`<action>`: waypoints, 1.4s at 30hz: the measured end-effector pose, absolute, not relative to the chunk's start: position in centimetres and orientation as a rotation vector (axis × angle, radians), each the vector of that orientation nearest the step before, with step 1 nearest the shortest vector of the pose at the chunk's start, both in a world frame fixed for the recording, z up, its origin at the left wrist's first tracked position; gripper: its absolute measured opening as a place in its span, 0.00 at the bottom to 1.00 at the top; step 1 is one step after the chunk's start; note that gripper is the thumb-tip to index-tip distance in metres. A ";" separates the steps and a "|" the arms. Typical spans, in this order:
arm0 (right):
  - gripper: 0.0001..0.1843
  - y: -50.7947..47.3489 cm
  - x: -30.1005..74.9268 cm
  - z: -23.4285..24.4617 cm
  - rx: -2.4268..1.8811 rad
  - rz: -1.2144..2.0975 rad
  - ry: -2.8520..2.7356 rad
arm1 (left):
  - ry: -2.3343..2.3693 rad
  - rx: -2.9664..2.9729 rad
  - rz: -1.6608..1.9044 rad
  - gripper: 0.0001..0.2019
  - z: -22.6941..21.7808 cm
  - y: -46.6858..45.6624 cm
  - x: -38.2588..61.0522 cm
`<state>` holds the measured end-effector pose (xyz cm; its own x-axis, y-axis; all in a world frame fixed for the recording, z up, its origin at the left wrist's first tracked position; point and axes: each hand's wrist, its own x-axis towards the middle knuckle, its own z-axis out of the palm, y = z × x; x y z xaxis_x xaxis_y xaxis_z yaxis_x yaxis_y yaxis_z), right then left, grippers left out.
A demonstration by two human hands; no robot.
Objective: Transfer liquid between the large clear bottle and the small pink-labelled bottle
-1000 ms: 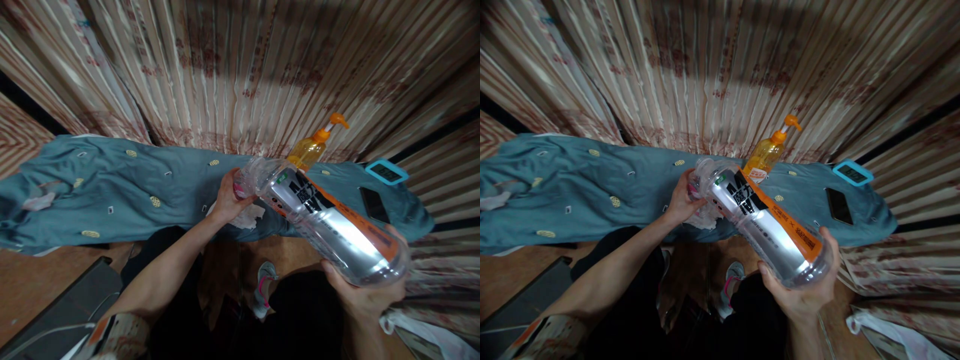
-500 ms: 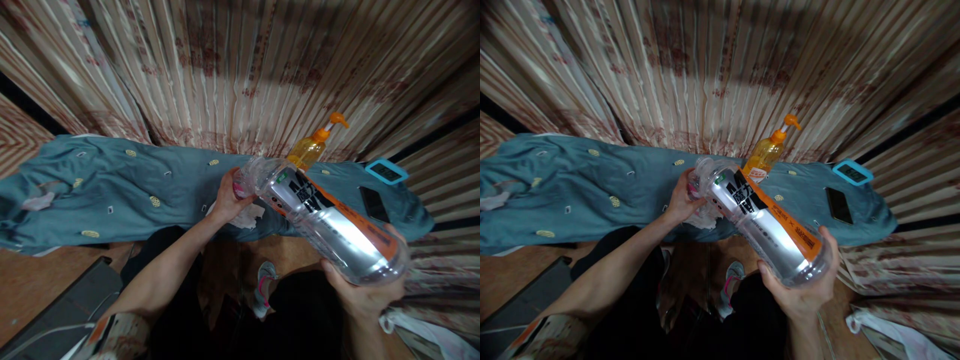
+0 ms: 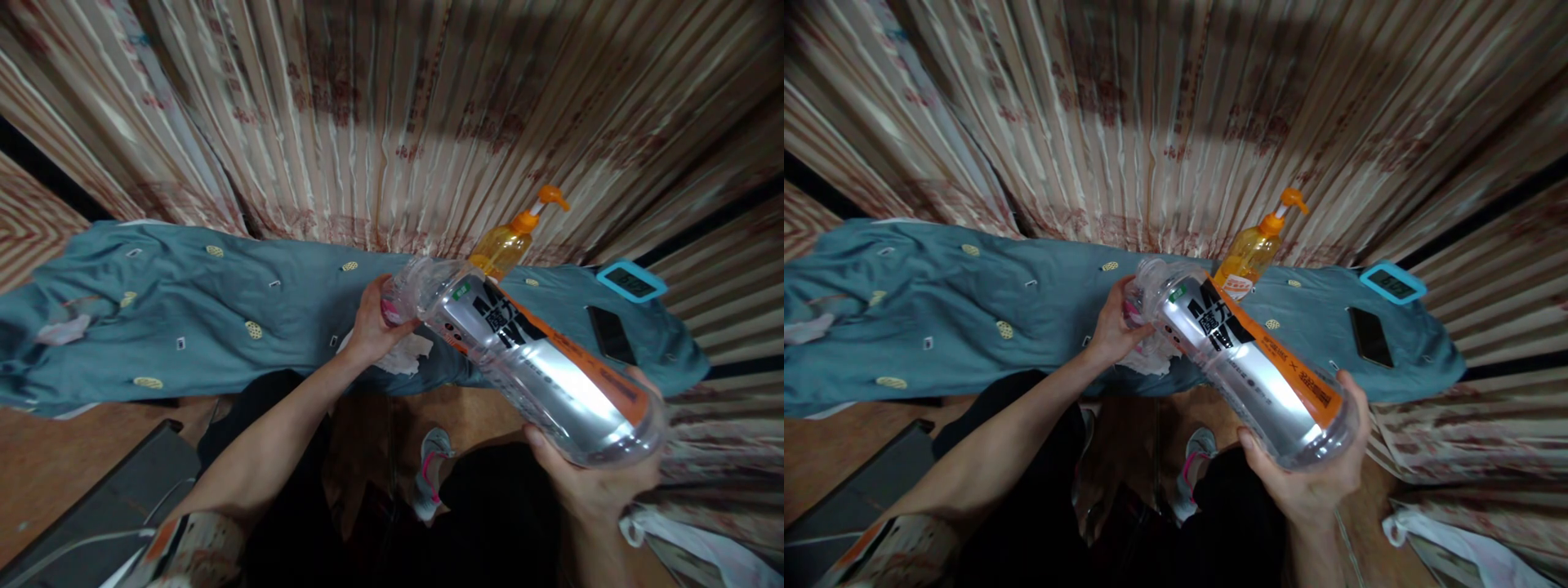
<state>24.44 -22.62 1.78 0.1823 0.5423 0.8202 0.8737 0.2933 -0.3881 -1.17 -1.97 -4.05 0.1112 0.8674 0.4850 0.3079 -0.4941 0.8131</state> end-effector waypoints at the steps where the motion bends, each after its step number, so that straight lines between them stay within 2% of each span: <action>1: 0.65 -22.6 24.5 1.7 -1.373 -0.395 -1.490 | 1.138 1.873 1.388 0.47 -4.1 -1.9 -1.2; 8: 0.65 -22.5 24.6 1.5 -1.349 -0.433 -1.517 | 1.137 1.864 1.386 0.46 -4.3 -1.9 -1.2; 14: 0.60 -22.4 24.2 1.8 -1.346 -0.444 -1.514 | 1.135 1.850 1.402 0.46 -4.5 -1.9 -1.0; 21: 0.65 -22.5 24.3 1.7 -1.370 -0.402 -1.485 | 1.152 1.840 1.411 0.45 -4.5 -1.8 -0.9; 42: 0.63 -22.3 23.7 1.6 -1.426 -0.415 -1.419 | 1.180 1.853 1.388 0.44 -4.1 -1.8 -1.1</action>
